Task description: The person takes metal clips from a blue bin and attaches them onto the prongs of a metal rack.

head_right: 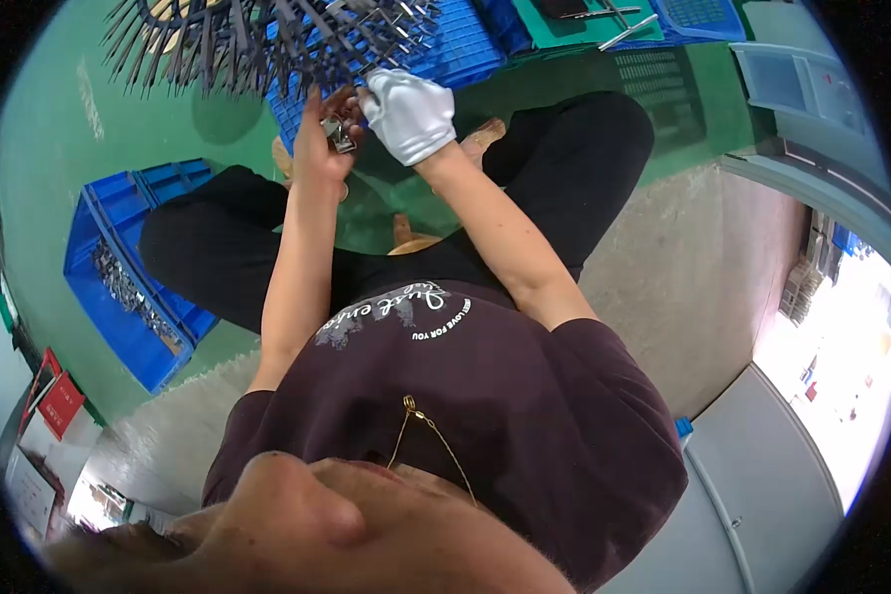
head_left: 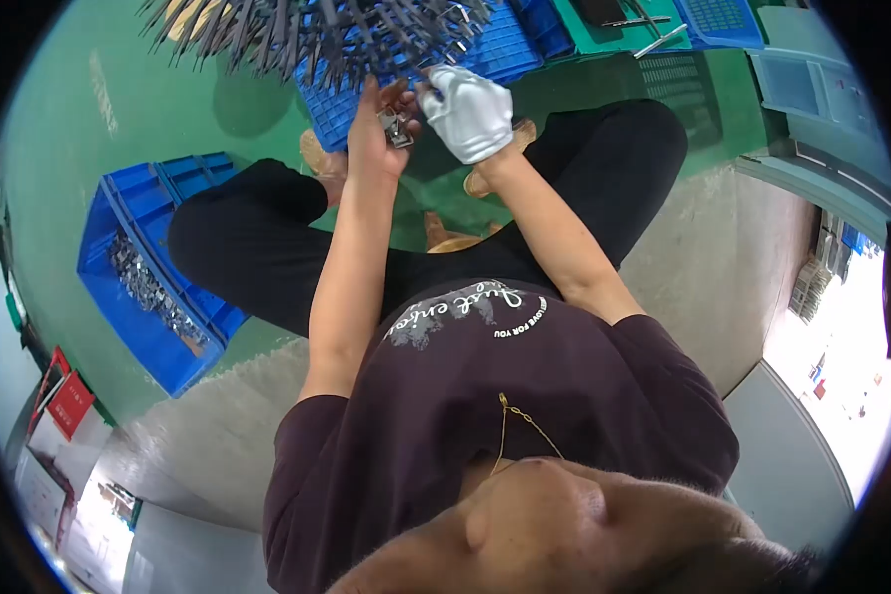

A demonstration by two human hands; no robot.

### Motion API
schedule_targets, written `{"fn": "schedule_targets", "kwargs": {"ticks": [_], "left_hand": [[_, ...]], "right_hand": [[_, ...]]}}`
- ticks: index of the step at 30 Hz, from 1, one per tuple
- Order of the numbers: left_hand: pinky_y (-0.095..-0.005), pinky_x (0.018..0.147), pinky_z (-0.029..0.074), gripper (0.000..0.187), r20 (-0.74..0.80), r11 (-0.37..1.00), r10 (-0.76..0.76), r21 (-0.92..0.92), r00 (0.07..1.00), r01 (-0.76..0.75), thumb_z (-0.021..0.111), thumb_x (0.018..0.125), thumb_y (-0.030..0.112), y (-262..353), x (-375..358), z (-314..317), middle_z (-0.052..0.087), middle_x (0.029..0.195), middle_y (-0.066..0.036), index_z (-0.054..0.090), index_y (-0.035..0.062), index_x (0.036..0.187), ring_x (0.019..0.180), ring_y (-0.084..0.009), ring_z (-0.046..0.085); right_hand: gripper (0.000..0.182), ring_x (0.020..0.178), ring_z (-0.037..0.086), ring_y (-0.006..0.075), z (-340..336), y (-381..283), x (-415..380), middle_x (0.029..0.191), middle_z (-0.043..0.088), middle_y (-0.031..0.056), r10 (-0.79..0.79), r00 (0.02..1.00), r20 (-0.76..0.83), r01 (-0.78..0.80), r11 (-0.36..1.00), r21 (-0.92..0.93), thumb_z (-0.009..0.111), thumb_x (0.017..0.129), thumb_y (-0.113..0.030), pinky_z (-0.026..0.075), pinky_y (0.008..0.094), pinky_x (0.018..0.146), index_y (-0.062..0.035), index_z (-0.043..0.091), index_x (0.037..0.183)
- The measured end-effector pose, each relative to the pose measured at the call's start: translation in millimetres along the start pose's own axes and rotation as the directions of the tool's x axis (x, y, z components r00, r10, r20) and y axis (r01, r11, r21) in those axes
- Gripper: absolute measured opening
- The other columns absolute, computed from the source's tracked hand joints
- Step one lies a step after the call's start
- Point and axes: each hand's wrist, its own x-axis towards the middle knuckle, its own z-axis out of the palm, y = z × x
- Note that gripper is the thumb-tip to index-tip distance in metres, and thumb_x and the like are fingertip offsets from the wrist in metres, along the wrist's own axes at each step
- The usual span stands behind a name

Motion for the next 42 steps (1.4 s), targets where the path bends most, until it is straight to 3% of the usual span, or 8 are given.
{"fn": "schedule_targets", "kwargs": {"ticks": [5, 8, 19, 24, 28, 32, 36, 42], "left_hand": [[-0.0316, 0.062, 0.059, 0.042, -0.106, 0.994, -0.076, -0.084, 0.991, 0.067, 0.049, 0.1, 0.04, 2.1, -27.0, 7.6, 0.066, 0.09, -0.01, 0.061, 0.0004, 0.108, 0.079, -0.0224, 0.068], [-0.031, 0.063, 0.059, 0.043, 0.103, 0.986, -0.141, -0.071, 0.985, 0.149, 0.048, 0.1, 0.04, 4.1, -22.5, -16.4, 0.067, 0.094, -0.012, 0.061, -0.0002, 0.109, 0.079, -0.024, 0.068], [-0.0315, 0.06, 0.058, 0.037, 0.192, 0.975, -0.214, 0.098, 0.958, 0.199, 0.05, 0.099, 0.031, 6.3, -24.2, -22.4, 0.068, 0.098, -0.009, 0.06, -0.0004, 0.117, 0.079, -0.0211, 0.069], [-0.0235, 0.055, 0.049, 0.032, -0.026, 0.913, -0.064, 0.402, 0.998, 0.069, 0.059, 0.095, 0.027, 15.2, -55.6, -3.2, 0.068, 0.092, -0.004, 0.066, 0.0027, 0.115, 0.071, -0.0121, 0.064], [-0.0208, 0.053, 0.042, 0.026, 0.005, 0.791, 0.073, 0.609, 0.997, -0.061, 0.071, 0.087, 0.018, 15.7, -65.1, 2.6, 0.068, 0.085, -0.001, 0.07, 0.0042, 0.109, 0.065, -0.0069, 0.059], [-0.0217, 0.053, 0.043, 0.026, -0.052, 0.833, 0.169, 0.541, 0.984, -0.115, 0.076, 0.083, 0.017, 14.8, -54.6, -2.1, 0.069, 0.083, -0.003, 0.07, 0.0018, 0.103, 0.066, -0.007, 0.059], [-0.0225, 0.053, 0.043, 0.021, -0.13, 0.912, 0.2, 0.386, 0.971, -0.136, 0.075, 0.085, 0.018, 14.5, -46.7, 1.2, 0.07, 0.086, -0.004, 0.069, 0.0021, 0.097, 0.068, -0.0082, 0.06], [-0.0224, 0.051, 0.04, 0.025, -0.229, 0.839, 0.169, 0.543, 0.959, -0.018, 0.077, 0.083, 0.022, 32.2, -40.3, 24.7, 0.069, 0.09, -0.005, 0.068, 0.0042, 0.097, 0.067, -0.0085, 0.058]], "right_hand": [[0.01, 0.071, 0.068, 0.0262, -18.9, -6.5, -18.3, 0.081, 0.07, 0.0082, -0.102, 0.995, -0.002, 0.102, 0.99, 0.093, 0.07, 0.079, -0.017, 0.054, 0.0344, 0.063, -0.0096, 0.072, 0.085], [0.013, 0.078, 0.067, 0.0257, -20.5, -14.7, -26.7, 0.087, 0.068, 0.0062, -0.149, 0.987, 0.057, 0.128, 0.952, 0.28, 0.071, 0.077, -0.018, 0.054, 0.0354, 0.068, -0.0095, 0.071, 0.087], [0.027, 0.084, 0.066, 0.0287, -26.0, -8.4, -11.6, 0.103, 0.061, 0.008, -0.205, 0.875, 0.439, 0.165, 0.978, 0.128, 0.068, 0.077, -0.021, 0.052, 0.0424, 0.069, -0.0094, 0.07, 0.102], [0.03, 0.075, 0.066, 0.0299, -22.5, 14.1, -4.2, 0.083, 0.068, 0.0161, -0.055, 0.779, 0.624, -0.302, 0.84, 0.451, 0.073, 0.075, -0.025, 0.051, 0.0347, 0.07, -0.0025, 0.069, 0.095], [0.029, 0.071, 0.067, 0.021, -32.9, 7.3, 2.9, 0.08, 0.07, 0.0108, -0.119, 0.752, 0.648, -0.144, 0.93, 0.338, 0.075, 0.078, -0.025, 0.052, 0.0332, 0.069, -0.0017, 0.07, 0.093], [0.032, 0.072, 0.069, 0.0222, -18.7, 4.1, -10.2, 0.081, 0.072, 0.0128, 0.074, 0.889, 0.452, -0.326, 0.795, 0.512, 0.077, 0.076, -0.027, 0.053, 0.031, 0.068, -0.0007, 0.07, 0.092], [0.025, 0.063, 0.067, 0.0255, -12.9, -3.9, -18.4, 0.069, 0.068, 0.0115, 0.146, 0.938, 0.315, -0.259, 0.897, 0.357, 0.074, 0.078, -0.026, 0.053, 0.0335, 0.065, -0.0033, 0.07, 0.088], [0.02, 0.064, 0.066, 0.0302, -6.9, -13.0, -5.6, 0.07, 0.067, 0.0123, 0.13, 0.969, 0.21, -0.168, 0.97, 0.174, 0.068, 0.077, -0.026, 0.052, 0.0377, 0.061, -0.0067, 0.068, 0.077]]}}
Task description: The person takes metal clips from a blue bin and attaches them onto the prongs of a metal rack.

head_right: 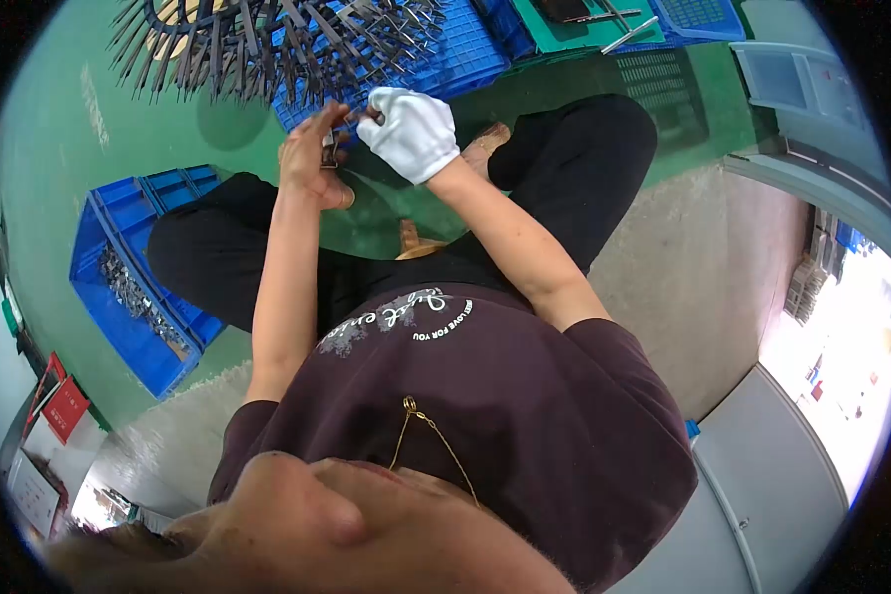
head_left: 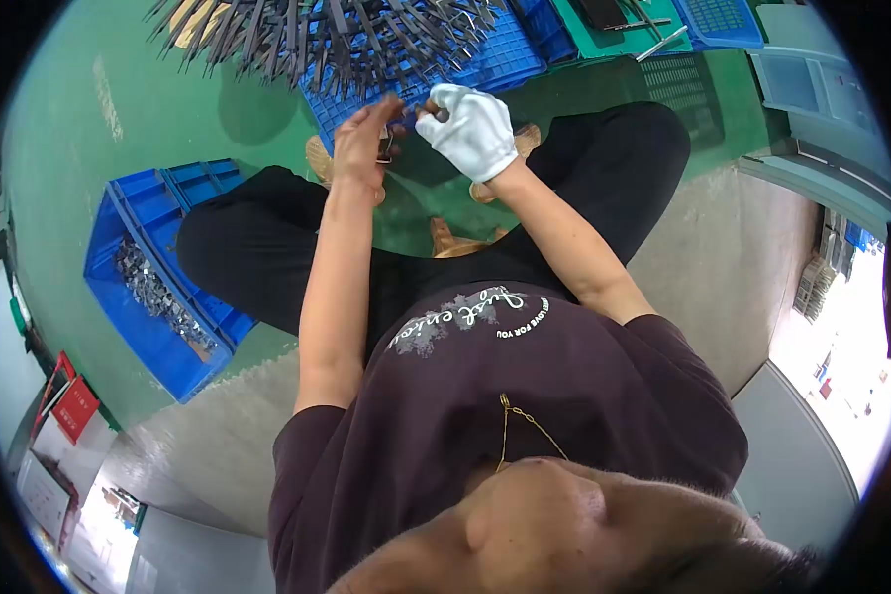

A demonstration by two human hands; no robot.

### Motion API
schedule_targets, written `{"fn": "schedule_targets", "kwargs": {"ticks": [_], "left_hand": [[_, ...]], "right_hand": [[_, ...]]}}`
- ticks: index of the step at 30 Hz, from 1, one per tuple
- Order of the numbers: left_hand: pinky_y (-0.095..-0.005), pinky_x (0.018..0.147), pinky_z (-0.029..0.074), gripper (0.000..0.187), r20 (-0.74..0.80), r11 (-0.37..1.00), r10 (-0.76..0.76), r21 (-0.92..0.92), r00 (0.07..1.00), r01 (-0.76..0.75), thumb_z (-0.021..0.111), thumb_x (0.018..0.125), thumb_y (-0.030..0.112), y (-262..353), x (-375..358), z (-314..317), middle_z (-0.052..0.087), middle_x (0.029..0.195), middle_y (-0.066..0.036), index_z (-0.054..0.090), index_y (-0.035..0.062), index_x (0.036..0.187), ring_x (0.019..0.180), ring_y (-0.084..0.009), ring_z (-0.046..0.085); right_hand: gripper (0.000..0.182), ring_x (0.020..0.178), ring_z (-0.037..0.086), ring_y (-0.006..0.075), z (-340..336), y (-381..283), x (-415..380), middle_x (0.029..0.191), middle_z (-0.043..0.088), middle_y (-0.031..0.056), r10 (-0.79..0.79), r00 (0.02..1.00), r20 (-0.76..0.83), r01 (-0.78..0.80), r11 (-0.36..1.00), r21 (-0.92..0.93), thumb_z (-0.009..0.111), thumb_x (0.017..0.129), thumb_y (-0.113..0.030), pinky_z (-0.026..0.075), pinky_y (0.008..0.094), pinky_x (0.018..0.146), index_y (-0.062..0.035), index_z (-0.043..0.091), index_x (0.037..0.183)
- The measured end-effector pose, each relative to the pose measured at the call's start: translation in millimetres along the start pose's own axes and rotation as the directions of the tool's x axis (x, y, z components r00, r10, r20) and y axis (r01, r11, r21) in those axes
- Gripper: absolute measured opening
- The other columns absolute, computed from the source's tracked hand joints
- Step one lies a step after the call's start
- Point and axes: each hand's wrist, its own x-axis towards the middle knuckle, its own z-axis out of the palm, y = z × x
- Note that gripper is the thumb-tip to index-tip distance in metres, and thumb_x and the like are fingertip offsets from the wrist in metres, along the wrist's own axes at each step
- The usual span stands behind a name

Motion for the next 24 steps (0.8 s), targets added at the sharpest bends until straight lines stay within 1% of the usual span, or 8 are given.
{"fn": "schedule_targets", "kwargs": {"ticks": [3, 5, 6, 9, 11, 15, 18, 24], "left_hand": [[-0.0228, 0.047, 0.036, 0.027, 0.046, 0.994, -0.006, -0.106, 0.999, 0.011, 0.08, 0.08, 0.024, 7.0, 22.0, -2.5, 0.066, 0.087, -0.003, 0.069, 0.0047, 0.094, 0.062, -0.0077, 0.054], [-0.0233, 0.045, 0.034, 0.026, 0.045, 0.994, 0.05, -0.102, 0.998, -0.045, 0.082, 0.078, 0.023, 0.9, 42.0, -2.4, 0.064, 0.082, -0.002, 0.069, 0.0053, 0.092, 0.058, -0.0074, 0.051], [-0.0236, 0.045, 0.033, 0.025, 0.045, 0.992, 0.077, -0.099, 0.996, -0.072, 0.082, 0.078, 0.023, -4.0, 49.7, -3.2, 0.062, 0.079, -0.001, 0.07, 0.0057, 0.09, 0.056, -0.0072, 0.05], [-0.0236, 0.043, 0.032, 0.021, 0.001, 0.985, 0.087, -0.147, 0.996, -0.086, 0.085, 0.075, 0.019, -6.9, 53.1, 1.9, 0.06, 0.072, 0.001, 0.069, 0.008, 0.083, 0.053, -0.0072, 0.048], [-0.0238, 0.043, 0.032, 0.021, 0.013, 0.979, 0.104, -0.18, 0.994, -0.1, 0.085, 0.073, 0.015, -7.2, 54.9, 2.5, 0.059, 0.069, 0.002, 0.066, 0.0097, 0.079, 0.052, -0.0072, 0.048], [-0.0241, 0.043, 0.032, 0.027, 0.009, 0.955, 0.139, -0.268, 0.99, -0.132, 0.085, 0.071, 0.006, -10.0, 59.8, 4.5, 0.059, 0.066, 0.002, 0.059, 0.013, 0.073, 0.052, -0.0071, 0.048], [-0.0243, 0.043, 0.032, 0.03, 0.01, 0.952, 0.143, -0.276, 0.99, -0.135, 0.084, 0.071, 0.003, -10.9, 62.7, 6.1, 0.061, 0.069, 0.001, 0.057, 0.0139, 0.073, 0.053, -0.0072, 0.049], [-0.0239, 0.042, 0.032, 0.03, 0.018, 0.945, 0.185, -0.279, 0.983, -0.173, 0.084, 0.071, 0.002, -12.4, 65.4, 6.2, 0.062, 0.067, 0.001, 0.056, 0.0132, 0.074, 0.05, -0.0077, 0.049]], "right_hand": [[0.019, 0.068, 0.067, 0.0312, 1.9, -3.7, 7.7, 0.072, 0.067, 0.0115, -0.019, 1.0, -0.022, 0.016, 0.993, -0.114, 0.066, 0.077, -0.026, 0.053, 0.0393, 0.064, -0.0069, 0.066, 0.076], [0.019, 0.07, 0.067, 0.0309, 6.5, -2.1, 11.6, 0.073, 0.068, 0.0111, -0.04, 0.998, -0.046, 0.032, 0.986, -0.161, 0.065, 0.078, -0.026, 0.053, 0.0396, 0.065, -0.0071, 0.066, 0.077], [0.023, 0.076, 0.068, 0.0319, 7.9, 0.2, 13.3, 0.082, 0.069, 0.0136, -0.014, 1.0, 0.006, 0.015, 0.991, -0.129, 0.062, 0.079, -0.03, 0.053, 0.0435, 0.065, -0.0073, 0.066, 0.079], [0.023, 0.076, 0.068, 0.0311, 12.1, 3.6, 16.1, 0.083, 0.07, 0.0127, -0.039, 0.999, -0.003, 0.038, 0.986, -0.163, 0.065, 0.079, -0.031, 0.053, 0.0429, 0.065, -0.0081, 0.066, 0.08], [0.022, 0.076, 0.068, 0.0306, 13.5, 3.5, 16.5, 0.083, 0.07, 0.0119, -0.049, 0.998, -0.026, 0.043, 0.981, -0.187, 0.066, 0.079, -0.031, 0.053, 0.0426, 0.064, -0.0085, 0.066, 0.082], [0.022, 0.074, 0.068, 0.0297, 16.4, 3.8, 18.2, 0.082, 0.07, 0.0107, -0.068, 0.996, -0.049, 0.056, 0.973, -0.222, 0.066, 0.08, -0.031, 0.053, 0.0422, 0.063, -0.0092, 0.066, 0.082], [0.02, 0.071, 0.067, 0.0297, 18.2, 4.5, 19.5, 0.077, 0.069, 0.01, -0.13, 0.985, -0.118, 0.1, 0.969, -0.226, 0.068, 0.08, -0.029, 0.053, 0.0398, 0.061, -0.0091, 0.064, 0.076], [0.019, 0.068, 0.067, 0.0291, 23.4, 9.3, 19.5, 0.074, 0.068, 0.0098, -0.159, 0.973, -0.166, 0.119, 0.966, -0.231, 0.07, 0.078, -0.027, 0.052, 0.0397, 0.058, -0.0092, 0.064, 0.075]]}}
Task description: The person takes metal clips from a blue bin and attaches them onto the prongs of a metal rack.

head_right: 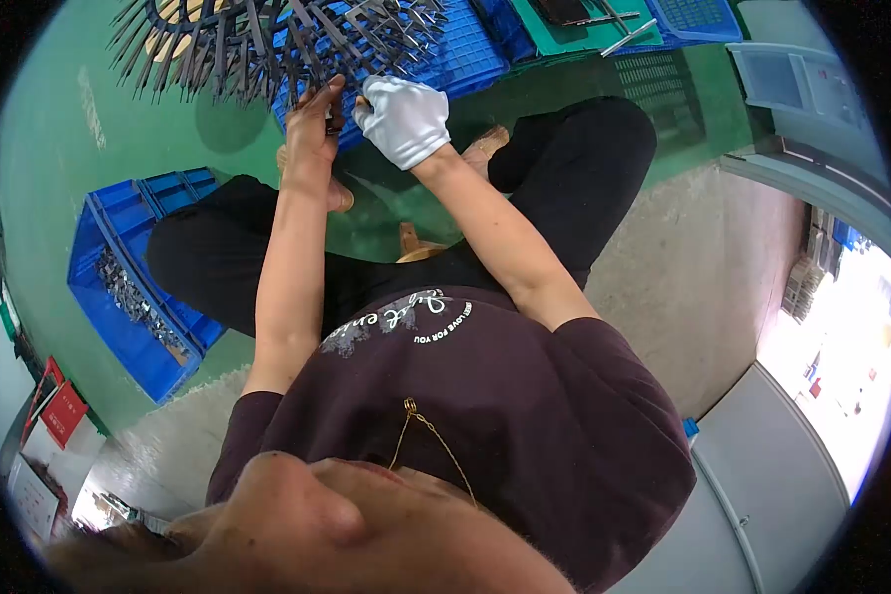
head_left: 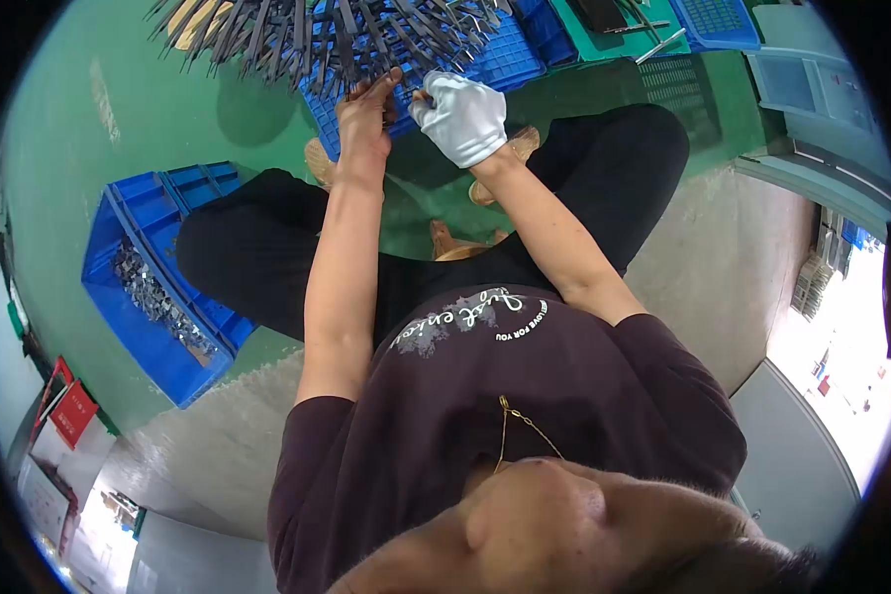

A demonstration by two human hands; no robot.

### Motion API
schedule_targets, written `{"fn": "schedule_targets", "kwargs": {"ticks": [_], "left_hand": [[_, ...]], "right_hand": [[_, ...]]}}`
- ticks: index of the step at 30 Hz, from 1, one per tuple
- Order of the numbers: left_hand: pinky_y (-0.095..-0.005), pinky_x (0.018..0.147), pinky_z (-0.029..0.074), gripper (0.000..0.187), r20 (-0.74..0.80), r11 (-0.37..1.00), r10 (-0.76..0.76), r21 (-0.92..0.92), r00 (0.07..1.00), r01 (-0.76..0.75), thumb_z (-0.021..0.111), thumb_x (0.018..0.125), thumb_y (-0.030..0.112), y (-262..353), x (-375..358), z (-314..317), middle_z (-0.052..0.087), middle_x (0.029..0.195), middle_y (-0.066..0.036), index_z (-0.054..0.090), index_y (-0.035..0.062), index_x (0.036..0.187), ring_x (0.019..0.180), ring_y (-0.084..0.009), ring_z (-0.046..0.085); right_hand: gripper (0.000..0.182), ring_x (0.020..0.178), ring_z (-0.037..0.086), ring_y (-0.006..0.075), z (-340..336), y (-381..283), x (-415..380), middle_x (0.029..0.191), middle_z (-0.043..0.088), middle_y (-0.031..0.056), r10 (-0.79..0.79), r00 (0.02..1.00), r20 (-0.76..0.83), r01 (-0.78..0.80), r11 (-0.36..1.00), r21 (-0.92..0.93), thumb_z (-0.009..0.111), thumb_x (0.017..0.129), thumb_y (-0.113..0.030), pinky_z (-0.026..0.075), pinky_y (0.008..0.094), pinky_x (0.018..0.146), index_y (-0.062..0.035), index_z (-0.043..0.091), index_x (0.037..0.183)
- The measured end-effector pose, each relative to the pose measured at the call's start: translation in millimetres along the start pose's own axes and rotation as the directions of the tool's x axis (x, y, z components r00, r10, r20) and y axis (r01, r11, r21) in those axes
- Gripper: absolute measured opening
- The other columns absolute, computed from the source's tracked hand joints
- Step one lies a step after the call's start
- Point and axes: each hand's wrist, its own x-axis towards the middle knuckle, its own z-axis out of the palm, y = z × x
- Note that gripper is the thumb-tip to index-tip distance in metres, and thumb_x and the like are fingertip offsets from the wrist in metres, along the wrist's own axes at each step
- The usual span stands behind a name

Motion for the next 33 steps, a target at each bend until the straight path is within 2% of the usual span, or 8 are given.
{"fn": "schedule_targets", "kwargs": {"ticks": [3, 6, 9, 12, 18, 24, 27, 33], "left_hand": [[-0.0233, 0.042, 0.031, 0.029, -0.039, 0.999, -0.001, -0.04, 0.999, 0.0, 0.082, 0.072, 0.001, 3.1, -5.5, 6.4, 0.062, 0.066, 0.0, 0.056, 0.0131, 0.073, 0.049, -0.0069, 0.048], [-0.0232, 0.042, 0.03, 0.028, -0.083, 1.0, 0.011, -0.014, 0.996, -0.013, 0.08, 0.073, -0.002, 0.5, -3.5, 7.3, 0.063, 0.068, 0.0, 0.056, 0.0125, 0.073, 0.049, -0.0065, 0.048], [-0.0237, 0.043, 0.03, 0.028, -0.007, 0.999, -0.013, -0.042, 1.0, 0.012, 0.079, 0.073, -0.004, -0.1, 0.0, 1.3, 0.065, 0.071, -0.001, 0.056, 0.0122, 0.074, 0.05, -0.0067, 0.05], [-0.0234, 0.043, 0.03, 0.026, -0.009, 1.0, -0.007, -0.026, 1.0, 0.007, 0.079, 0.073, -0.004, 1.6, -2.9, 2.5, 0.065, 0.071, -0.001, 0.058, 0.0117, 0.074, 0.05, -0.0064, 0.049], [-0.0234, 0.044, 0.031, 0.023, -0.028, 0.996, 0.034, -0.085, 0.999, -0.037, 0.079, 0.073, -0.003, -1.5, -5.1, 6.0, 0.065, 0.071, 0.0, 0.06, 0.0108, 0.074, 0.05, -0.0062, 0.048], [-0.0243, 0.044, 0.032, 0.023, -0.066, 0.996, 0.059, -0.059, 0.996, -0.063, 0.08, 0.072, -0.002, -2.8, -4.6, 7.2, 0.062, 0.067, 0.002, 0.062, 0.0112, 0.073, 0.05, -0.0065, 0.048], [-0.0243, 0.044, 0.033, 0.022, -0.021, 0.999, 0.017, -0.037, 1.0, -0.017, 0.081, 0.072, -0.001, -4.5, 2.1, 0.4, 0.063, 0.068, 0.001, 0.062, 0.0112, 0.073, 0.051, -0.0067, 0.049], [-0.0241, 0.044, 0.032, 0.027, -0.034, 1.0, 0.018, -0.019, 0.999, -0.019, 0.083, 0.07, -0.001, -3.9, 1.3, 1.8, 0.066, 0.071, -0.001, 0.06, 0.0118, 0.076, 0.052, -0.0073, 0.05]], "right_hand": [[0.018, 0.067, 0.066, 0.0288, -0.4, -0.3, -0.4, 0.073, 0.068, 0.0094, -0.014, 1.0, -0.024, 0.015, 1.0, 0.014, 0.071, 0.078, -0.026, 0.052, 0.0392, 0.057, -0.0097, 0.064, 0.075], [0.02, 0.069, 0.067, 0.0291, -0.9, -0.8, -1.0, 0.074, 0.067, 0.0111, -0.018, 1.0, -0.012, 0.019, 0.999, 0.04, 0.066, 0.08, -0.027, 0.052, 0.0413, 0.059, -0.008, 0.063, 0.076], [0.02, 0.07, 0.067, 0.0286, -1.3, -2.8, -1.1, 0.075, 0.068, 0.0104, 0.024, 1.0, 0.014, -0.025, 0.999, 0.03, 0.066, 0.08, -0.028, 0.052, 0.0408, 0.06, -0.0082, 0.063, 0.076], [0.019, 0.071, 0.067, 0.0291, -8.2, -9.0, 1.3, 0.077, 0.069, 0.0096, 0.079, 0.995, 0.053, -0.079, 0.997, 0.003, 0.068, 0.078, -0.029, 0.053, 0.0397, 0.062, -0.0104, 0.066, 0.078], [0.021, 0.074, 0.068, 0.0297, -12.0, -10.7, 5.6, 0.082, 0.07, 0.0104, 0.061, 0.993, 0.106, -0.055, 0.997, -0.056, 0.065, 0.08, -0.03, 0.054, 0.0396, 0.064, -0.0088, 0.068, 0.081], [0.022, 0.073, 0.068, 0.031, -9.0, -9.4, 3.0, 0.081, 0.07, 0.0107, 0.034, 0.998, 0.06, -0.033, 0.999, -0.016, 0.063, 0.081, -0.03, 0.054, 0.0404, 0.064, -0.0081, 0.066, 0.081], [0.022, 0.073, 0.068, 0.0317, -9.6, -11.0, 5.1, 0.081, 0.07, 0.0113, 0.048, 0.996, 0.079, -0.043, 0.997, -0.059, 0.063, 0.081, -0.03, 0.054, 0.0411, 0.063, -0.0079, 0.065, 0.08], [0.021, 0.073, 0.067, 0.0322, -11.3, -13.3, 7.5, 0.08, 0.069, 0.0119, 0.068, 0.994, 0.087, -0.063, 0.996, -0.063, 0.063, 0.081, -0.029, 0.053, 0.0412, 0.062, -0.0079, 0.064, 0.079]]}}
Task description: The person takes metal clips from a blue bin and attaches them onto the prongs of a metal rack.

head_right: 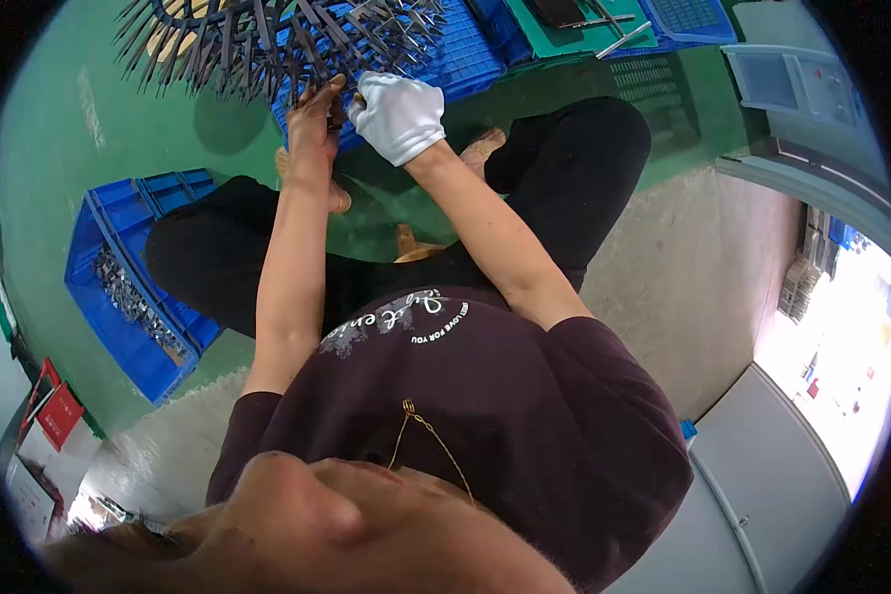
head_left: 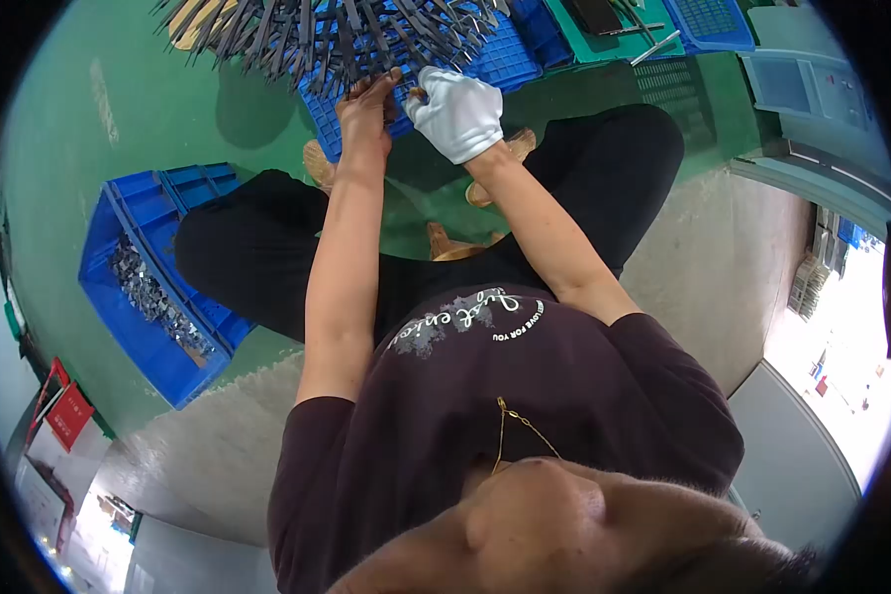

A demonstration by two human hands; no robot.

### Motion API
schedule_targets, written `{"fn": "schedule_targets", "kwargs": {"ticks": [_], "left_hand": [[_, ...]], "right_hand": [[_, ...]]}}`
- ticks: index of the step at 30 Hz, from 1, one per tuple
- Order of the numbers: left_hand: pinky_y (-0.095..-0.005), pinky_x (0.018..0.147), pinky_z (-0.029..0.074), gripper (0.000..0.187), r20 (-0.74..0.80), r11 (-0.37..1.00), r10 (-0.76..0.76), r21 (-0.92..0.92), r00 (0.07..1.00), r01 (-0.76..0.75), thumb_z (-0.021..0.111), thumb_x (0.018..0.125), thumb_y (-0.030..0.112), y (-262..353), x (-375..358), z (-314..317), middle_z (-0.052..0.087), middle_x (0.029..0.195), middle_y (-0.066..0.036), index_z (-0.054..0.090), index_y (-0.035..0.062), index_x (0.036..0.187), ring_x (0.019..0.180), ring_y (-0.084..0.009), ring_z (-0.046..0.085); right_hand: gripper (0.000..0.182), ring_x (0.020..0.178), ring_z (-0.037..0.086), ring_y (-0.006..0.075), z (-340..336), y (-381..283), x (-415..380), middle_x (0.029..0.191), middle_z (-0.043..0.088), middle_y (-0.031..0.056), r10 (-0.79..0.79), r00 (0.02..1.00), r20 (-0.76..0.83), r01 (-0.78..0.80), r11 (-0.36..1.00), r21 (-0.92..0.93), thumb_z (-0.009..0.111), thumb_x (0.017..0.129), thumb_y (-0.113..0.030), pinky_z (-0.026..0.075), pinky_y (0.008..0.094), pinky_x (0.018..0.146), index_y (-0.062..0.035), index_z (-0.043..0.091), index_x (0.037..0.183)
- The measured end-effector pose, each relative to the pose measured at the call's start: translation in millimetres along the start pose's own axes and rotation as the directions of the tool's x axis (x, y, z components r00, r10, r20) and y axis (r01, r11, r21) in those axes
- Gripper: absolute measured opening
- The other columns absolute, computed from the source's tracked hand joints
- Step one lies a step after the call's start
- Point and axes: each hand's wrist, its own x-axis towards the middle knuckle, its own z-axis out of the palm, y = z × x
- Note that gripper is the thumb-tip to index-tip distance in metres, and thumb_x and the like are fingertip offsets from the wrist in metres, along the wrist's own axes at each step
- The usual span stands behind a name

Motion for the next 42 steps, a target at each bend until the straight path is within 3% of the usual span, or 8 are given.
{"fn": "schedule_targets", "kwargs": {"ticks": [12, 15, 18, 23, 30, 31, 36, 42], "left_hand": [[-0.0245, 0.046, 0.034, 0.02, -0.005, 0.995, -0.087, 0.046, 0.996, 0.088, 0.079, 0.08, 0.013, 13.1, -16.5, -3.4, 0.055, 0.07, 0.002, 0.059, 0.0116, 0.079, 0.058, -0.0081, 0.05], [-0.0247, 0.049, 0.041, 0.029, 0.0, 0.986, -0.138, 0.093, 0.99, 0.138, 0.068, 0.091, 0.026, 8.9, -29.5, -30.7, 0.063, 0.086, -0.003, 0.063, 0.0023, 0.107, 0.067, -0.0111, 0.055], [-0.0255, 0.053, 0.045, 0.038, 0.164, 0.807, -0.38, -0.422, 0.91, 0.413, 0.061, 0.095, 0.036, -1.1, -46.8, -49.0, 0.061, 0.086, -0.006, 0.061, 0.001, 0.111, 0.07, -0.0142, 0.057], [-0.05, 0.101, 0.047, 0.054, 0.228, 0.774, -0.338, -0.484, 0.913, 0.407, 0.044, 0.1, 0.044, -9.1, -80.6, -32.3, 0.053, 0.133, -0.019, 0.047, 0.0003, 0.131, 0.121, -0.034, 0.055], [-0.0466, 0.082, 0.058, 0.056, 0.594, 0.678, -0.275, -0.437, 0.756, 0.591, 0.04, 0.101, 0.048, -12.3, -79.4, -40.7, 0.052, 0.138, -0.015, 0.046, 0.0042, 0.136, 0.115, -0.0305, 0.06], [-0.0501, 0.094, 0.05, 0.06, 0.746, 0.563, -0.219, -0.43, 0.629, 0.706, 0.036, 0.101, 0.052, -10.1, -77.1, -42.7, 0.056, 0.134, -0.015, 0.048, 0.0024, 0.133, 0.113, -0.0293, 0.061], [-0.0465, 0.089, 0.054, 0.059, 0.503, 0.733, -0.371, -0.357, 0.781, 0.579, 0.031, 0.103, 0.05, -20.3, -83.4, -27.9, 0.065, 0.119, -0.014, 0.052, 0.0016, 0.129, 0.105, -0.0279, 0.065], [-0.0434, 0.08, 0.06, 0.054, 0.662, 0.718, -0.35, -0.265, 0.663, 0.644, 0.038, 0.101, 0.052, -8.6, -95.2, -8.4, 0.067, 0.11, -0.01, 0.059, 0.0058, 0.121, 0.097, -0.0241, 0.068]], "right_hand": [[0.022, 0.072, 0.067, 0.032, -1.4, 1.4, 0.1, 0.078, 0.068, 0.0118, -0.022, 1.0, -0.018, 0.023, 0.999, 0.03, 0.063, 0.082, -0.031, 0.053, 0.0418, 0.063, -0.0086, 0.065, 0.078], [0.022, 0.071, 0.066, 0.0323, -2.4, 2.7, -3.1, 0.076, 0.068, 0.0122, -0.012, 1.0, 0.003, 0.012, 0.998, 0.063, 0.063, 0.082, -0.03, 0.052, 0.0417, 0.062, -0.0087, 0.065, 0.076], [0.022, 0.071, 0.066, 0.0327, -6.7, 7.5, -13.9, 0.075, 0.067, 0.0123, -0.02, 0.999, -0.036, 0.024, 0.995, 0.092, 0.063, 0.082, -0.029, 0.052, 0.0414, 0.061, -0.0086, 0.065, 0.074], [0.015, 0.062, 0.063, 0.0285, -19.7, 15.2, -40.3, 0.067, 0.064, 0.0099, -0.081, 0.996, -0.031, 0.086, 0.94, 0.33, 0.07, 0.08, -0.021, 0.05, 0.0374, 0.058, -0.0072, 0.065, 0.075], [0.011, 0.074, 0.064, 0.0311, -43.8, 9.6, -48.3, 0.076, 0.062, 0.0093, -0.167, 0.98, 0.111, 0.112, 0.915, 0.387, 0.063, 0.078, -0.019, 0.052, 0.0415, 0.068, -0.0088, 0.065, 0.082], [0.012, 0.076, 0.064, 0.0316, -47.3, 9.5, -47.6, 0.083, 0.062, 0.0098, -0.231, 0.965, 0.126, 0.174, 0.919, 0.353, 0.063, 0.078, -0.019, 0.052, 0.0423, 0.069, -0.0096, 0.065, 0.085], [0.02, 0.092, 0.063, 0.0333, -63.7, 7.8, -45.6, 0.106, 0.06, 0.0122, -0.385, 0.9, 0.203, 0.302, 0.889, 0.345, 0.06, 0.081, -0.017, 0.052, 0.0456, 0.079, -0.0129, 0.066, 0.099], [0.028, 0.097, 0.061, 0.0258, -87.9, 5.4, -40.7, 0.105, 0.057, 0.0058, -0.396, 0.867, 0.302, 0.362, 0.917, 0.164, 0.067, 0.074, -0.015, 0.052, 0.0404, 0.077, -0.0161, 0.066, 0.102]]}}
